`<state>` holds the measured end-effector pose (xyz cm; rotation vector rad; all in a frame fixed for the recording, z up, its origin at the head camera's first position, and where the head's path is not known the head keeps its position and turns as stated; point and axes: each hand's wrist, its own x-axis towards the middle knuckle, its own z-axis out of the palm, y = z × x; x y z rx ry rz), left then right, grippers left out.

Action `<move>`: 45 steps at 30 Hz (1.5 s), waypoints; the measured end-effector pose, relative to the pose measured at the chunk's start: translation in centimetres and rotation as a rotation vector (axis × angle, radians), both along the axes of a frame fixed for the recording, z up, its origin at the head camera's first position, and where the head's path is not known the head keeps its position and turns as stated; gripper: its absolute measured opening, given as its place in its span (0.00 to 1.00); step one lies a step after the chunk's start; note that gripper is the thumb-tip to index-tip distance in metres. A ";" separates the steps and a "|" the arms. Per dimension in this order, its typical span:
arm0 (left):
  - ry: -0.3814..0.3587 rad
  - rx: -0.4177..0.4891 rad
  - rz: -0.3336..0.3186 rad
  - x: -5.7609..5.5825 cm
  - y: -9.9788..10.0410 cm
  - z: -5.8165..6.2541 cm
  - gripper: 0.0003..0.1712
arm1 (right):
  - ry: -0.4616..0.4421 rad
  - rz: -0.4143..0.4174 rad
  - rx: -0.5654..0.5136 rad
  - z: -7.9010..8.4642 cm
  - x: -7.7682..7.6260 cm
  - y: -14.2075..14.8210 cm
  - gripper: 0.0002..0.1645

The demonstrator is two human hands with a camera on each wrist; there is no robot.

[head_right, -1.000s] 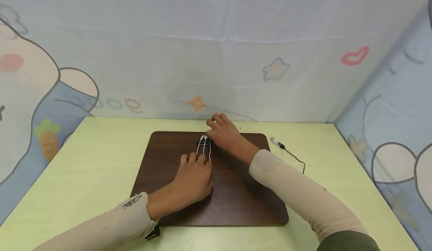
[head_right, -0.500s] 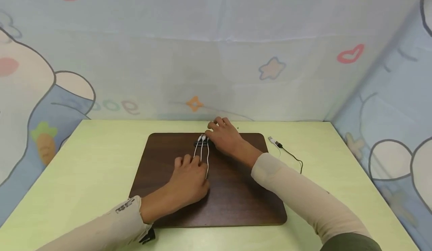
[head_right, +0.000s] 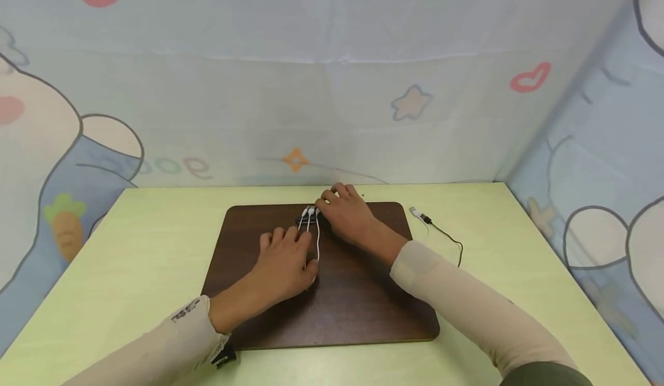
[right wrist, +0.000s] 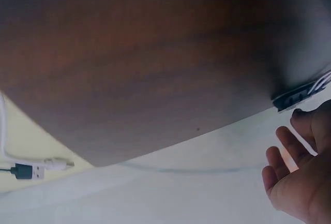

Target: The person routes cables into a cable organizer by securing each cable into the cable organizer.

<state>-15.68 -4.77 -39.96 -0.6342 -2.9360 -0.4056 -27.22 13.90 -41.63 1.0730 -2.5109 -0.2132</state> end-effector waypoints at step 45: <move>-0.156 -0.165 -0.062 -11.9 1.1 2.9 0.25 | -0.356 -0.273 -0.240 1.4 11.7 0.7 0.24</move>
